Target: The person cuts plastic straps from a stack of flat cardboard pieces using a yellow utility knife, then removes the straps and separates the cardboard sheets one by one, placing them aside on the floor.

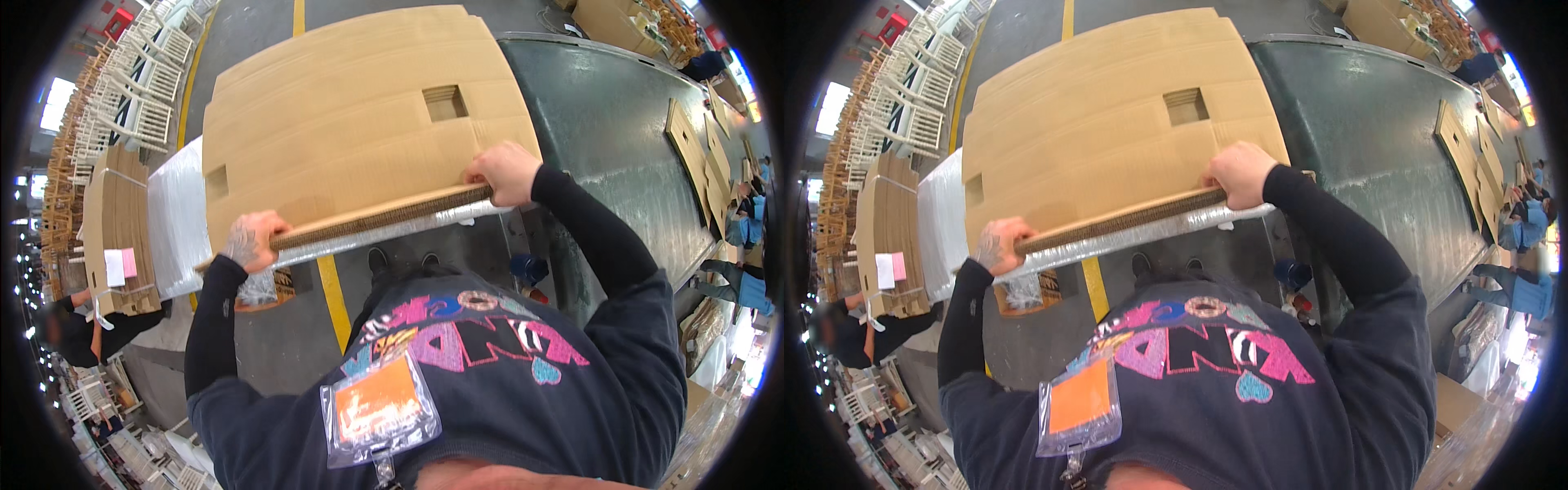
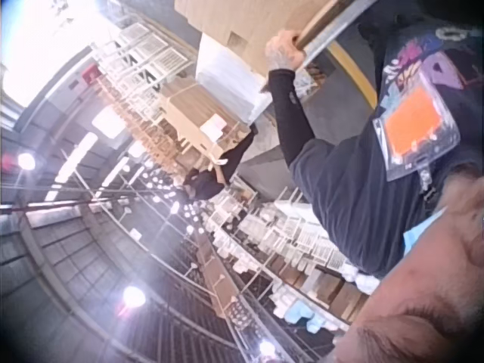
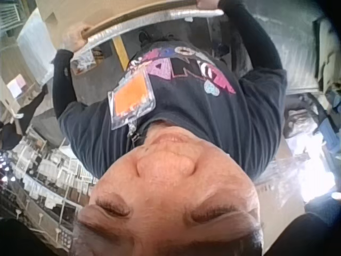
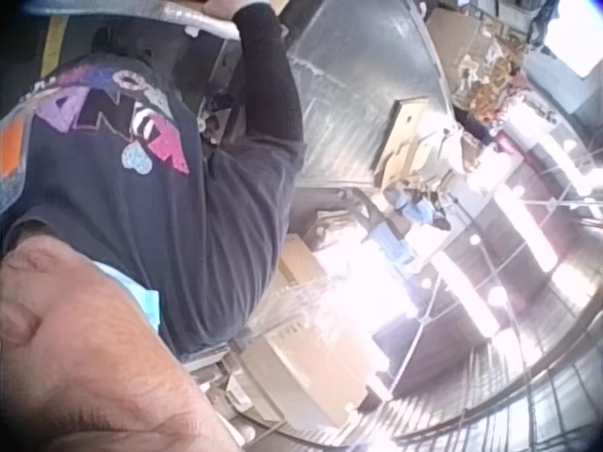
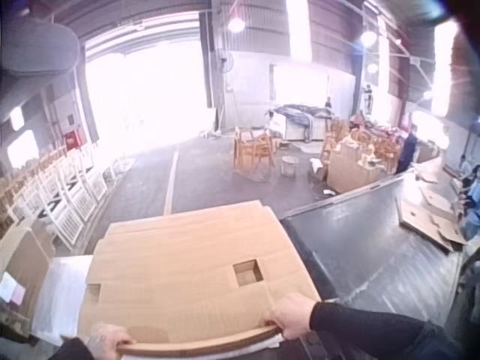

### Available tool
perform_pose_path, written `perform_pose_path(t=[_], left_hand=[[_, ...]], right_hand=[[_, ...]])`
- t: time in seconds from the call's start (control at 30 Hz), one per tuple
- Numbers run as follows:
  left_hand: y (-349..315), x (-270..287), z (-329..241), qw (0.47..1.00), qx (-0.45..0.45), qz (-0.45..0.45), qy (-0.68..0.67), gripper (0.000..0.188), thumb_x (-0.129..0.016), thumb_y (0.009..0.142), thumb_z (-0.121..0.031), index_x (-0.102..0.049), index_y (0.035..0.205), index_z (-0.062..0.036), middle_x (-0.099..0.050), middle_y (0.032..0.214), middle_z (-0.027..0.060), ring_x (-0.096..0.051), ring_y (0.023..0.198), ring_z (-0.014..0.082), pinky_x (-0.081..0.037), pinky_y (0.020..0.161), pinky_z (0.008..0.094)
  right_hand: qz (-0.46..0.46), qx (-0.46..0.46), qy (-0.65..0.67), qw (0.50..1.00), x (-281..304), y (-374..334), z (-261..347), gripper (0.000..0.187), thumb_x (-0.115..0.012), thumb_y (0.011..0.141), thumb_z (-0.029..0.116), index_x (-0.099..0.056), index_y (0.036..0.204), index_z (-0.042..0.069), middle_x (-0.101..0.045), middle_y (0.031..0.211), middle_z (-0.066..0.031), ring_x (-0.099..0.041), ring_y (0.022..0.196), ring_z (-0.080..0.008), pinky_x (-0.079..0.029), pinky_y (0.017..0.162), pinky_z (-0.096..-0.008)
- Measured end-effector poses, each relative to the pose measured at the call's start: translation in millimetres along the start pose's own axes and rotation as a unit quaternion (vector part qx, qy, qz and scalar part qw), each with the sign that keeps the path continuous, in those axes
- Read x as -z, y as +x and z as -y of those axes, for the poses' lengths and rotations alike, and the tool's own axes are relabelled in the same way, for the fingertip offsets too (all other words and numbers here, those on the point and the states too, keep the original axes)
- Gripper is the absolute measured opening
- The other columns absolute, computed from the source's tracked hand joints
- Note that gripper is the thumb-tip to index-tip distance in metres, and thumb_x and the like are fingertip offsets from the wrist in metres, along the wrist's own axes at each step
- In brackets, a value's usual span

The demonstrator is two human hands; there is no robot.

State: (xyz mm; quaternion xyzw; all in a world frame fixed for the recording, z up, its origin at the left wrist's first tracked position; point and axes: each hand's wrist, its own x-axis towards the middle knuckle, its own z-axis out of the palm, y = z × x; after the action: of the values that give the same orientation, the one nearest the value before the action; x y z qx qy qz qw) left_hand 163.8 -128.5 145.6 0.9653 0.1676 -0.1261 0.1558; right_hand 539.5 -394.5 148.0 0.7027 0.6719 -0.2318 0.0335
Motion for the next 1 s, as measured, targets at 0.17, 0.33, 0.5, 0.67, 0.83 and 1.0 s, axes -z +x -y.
perform_pose_path(t=[0.17,0.33,0.5,0.67,0.83,1.0], left_hand=[[-3,-25,-42,0.964,-0.027,-0.238,0.114,0.029,-0.068,0.070,-0.007,-0.068,0.098,-0.0100,-0.063,0.088,0.0088,-0.066,0.082,0.0307,-0.053,0.069,0.0418],[-6,-42,-54,0.974,-0.065,-0.109,0.189,0.019,-0.064,0.069,-0.008,-0.063,0.088,-0.0071,-0.060,0.083,0.0084,-0.064,0.077,0.0272,-0.052,0.064,0.0396],[-15,-49,-79,0.977,-0.125,-0.093,0.144,0.021,-0.065,0.067,-0.012,-0.062,0.086,-0.0049,-0.060,0.082,0.0082,-0.062,0.075,0.0264,-0.051,0.062,0.0377],[-6,-37,-87,0.967,-0.154,-0.125,0.162,0.011,-0.064,0.073,-0.016,-0.061,0.079,-0.0070,-0.058,0.073,0.0070,-0.063,0.069,0.0239,-0.050,0.057,0.0352],[-9,-26,-79,0.981,-0.143,-0.042,0.122,0.013,-0.064,0.075,-0.018,-0.063,0.080,-0.0055,-0.062,0.074,0.0096,-0.065,0.067,0.0250,-0.052,0.056,0.0351],[10,39,-67,0.986,-0.141,0.081,0.046,0.021,-0.067,0.066,-0.012,-0.061,0.083,-0.0031,-0.065,0.080,0.0134,-0.067,0.073,0.0315,-0.054,0.062,0.0408]], right_hand=[[-0.083,0.023,-0.034,0.996,-18,-13,8,0.028,-0.068,0.064,0.008,-0.072,0.092,0.009,-0.068,0.085,-0.0123,-0.068,0.085,-0.0350,-0.054,0.072,-0.0459],[0.076,0.083,-0.116,0.987,-3,-24,40,0.036,-0.078,0.071,0.030,-0.068,0.096,0.005,-0.068,0.090,-0.0133,-0.069,0.088,-0.0327,-0.055,0.074,-0.0434],[0.030,0.169,0.055,0.984,60,84,88,0.057,-0.072,0.082,0.055,-0.065,0.115,0.009,-0.070,0.089,-0.0128,-0.068,0.084,-0.0349,-0.054,0.077,-0.0442],[-0.369,0.186,-0.008,0.911,2,239,108,0.052,-0.055,0.096,0.048,-0.058,0.132,0.012,-0.057,0.126,-0.0145,-0.051,0.125,-0.0326,-0.036,0.109,-0.0538],[-0.346,0.207,-0.054,0.914,-23,255,126,0.051,-0.054,0.095,0.043,-0.056,0.137,0.013,-0.054,0.130,-0.0152,-0.045,0.130,-0.0332,-0.030,0.114,-0.0598],[-0.348,0.192,-0.071,0.915,-16,260,126,0.045,-0.054,0.094,0.034,-0.059,0.132,0.012,-0.056,0.130,-0.0123,-0.042,0.136,-0.0331,-0.025,0.117,-0.0613]])
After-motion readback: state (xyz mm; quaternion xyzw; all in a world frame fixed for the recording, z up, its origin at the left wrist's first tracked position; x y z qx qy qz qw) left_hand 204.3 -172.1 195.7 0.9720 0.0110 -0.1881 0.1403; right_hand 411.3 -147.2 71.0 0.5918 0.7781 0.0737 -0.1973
